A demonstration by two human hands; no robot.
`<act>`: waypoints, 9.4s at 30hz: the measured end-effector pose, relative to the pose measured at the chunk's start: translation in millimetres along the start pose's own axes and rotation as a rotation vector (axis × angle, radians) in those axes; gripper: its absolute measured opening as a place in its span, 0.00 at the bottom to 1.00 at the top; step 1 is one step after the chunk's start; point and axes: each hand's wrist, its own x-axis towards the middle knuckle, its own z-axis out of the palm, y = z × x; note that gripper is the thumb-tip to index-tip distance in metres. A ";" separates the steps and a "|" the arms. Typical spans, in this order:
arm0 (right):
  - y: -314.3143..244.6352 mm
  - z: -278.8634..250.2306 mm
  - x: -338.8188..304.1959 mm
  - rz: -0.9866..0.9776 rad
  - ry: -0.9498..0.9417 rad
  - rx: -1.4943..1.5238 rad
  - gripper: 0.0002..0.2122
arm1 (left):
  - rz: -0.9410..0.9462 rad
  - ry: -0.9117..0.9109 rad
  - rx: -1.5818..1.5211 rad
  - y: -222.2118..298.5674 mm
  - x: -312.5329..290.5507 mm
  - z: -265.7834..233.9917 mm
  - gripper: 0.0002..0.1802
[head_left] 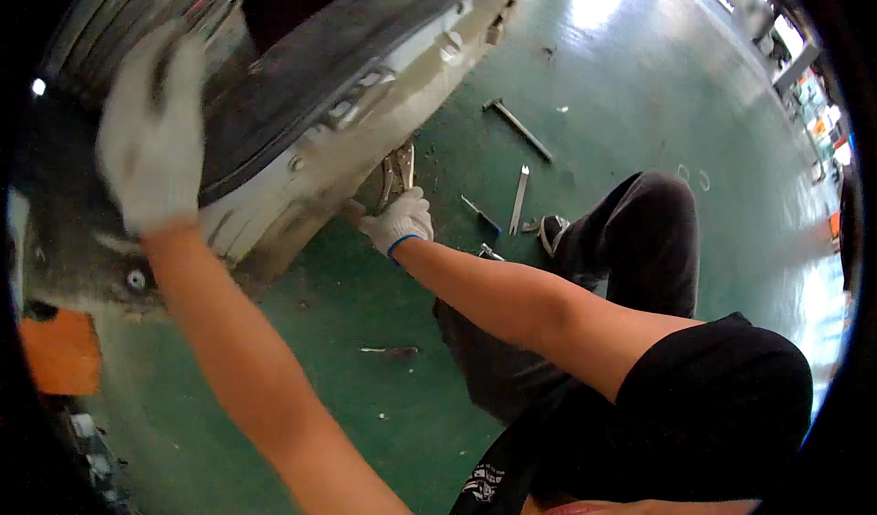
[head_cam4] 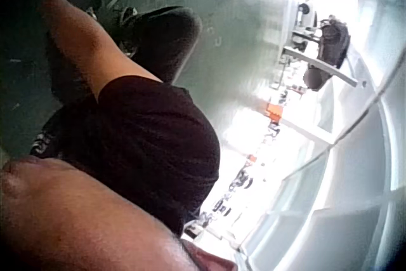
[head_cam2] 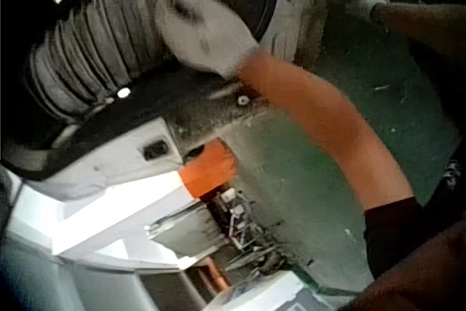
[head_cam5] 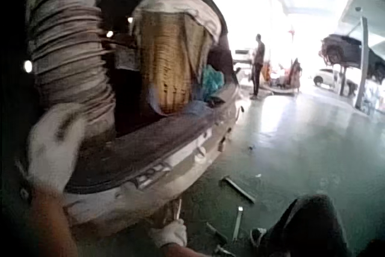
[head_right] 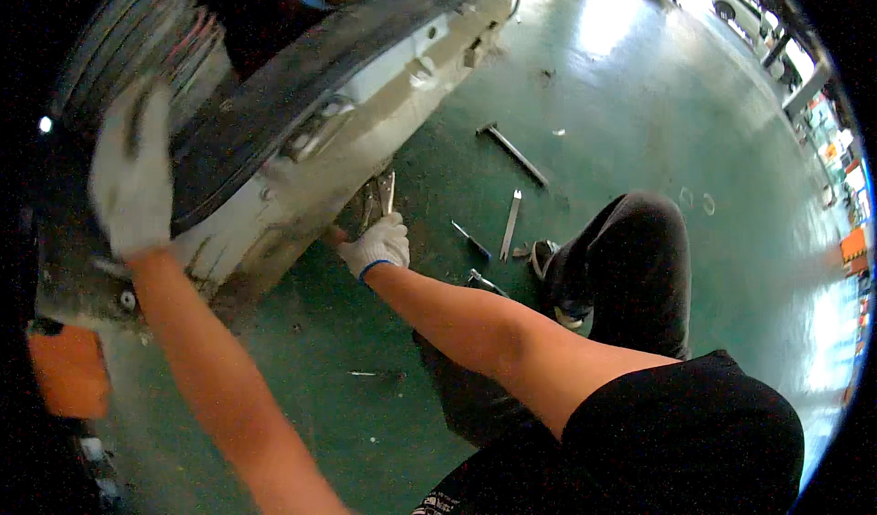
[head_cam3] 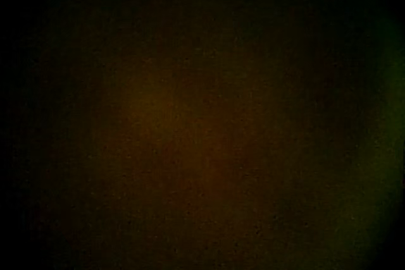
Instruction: The person kneels under a vehicle and uses a hammer and pry bar to remove a metal panel from the undercarriage. They repeatedly strike the panel and pry at its edges to detach it from the vehicle frame.
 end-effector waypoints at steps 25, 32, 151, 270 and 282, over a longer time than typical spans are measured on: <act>85.0 -126.3 150.5 -0.557 -0.394 -0.253 0.46 | -1.712 -0.525 -1.381 60.4 -299.8 228.4 0.19; 61.8 -146.7 191.0 -0.750 -0.411 -0.340 0.38 | -1.412 -0.003 -1.663 54.5 -280.0 325.0 0.21; -10.4 -149.6 233.4 -1.037 -0.052 -1.133 0.41 | -1.234 0.991 -2.084 70.3 -256.9 373.5 0.26; 26.9 -130.7 185.4 -0.767 -0.133 -0.923 0.29 | -1.144 0.384 -1.470 3.1 -316.6 387.1 0.21; 53.6 -111.7 156.1 -0.582 -0.006 -0.805 0.30 | -1.025 0.130 -1.448 -1.0 -317.3 413.3 0.22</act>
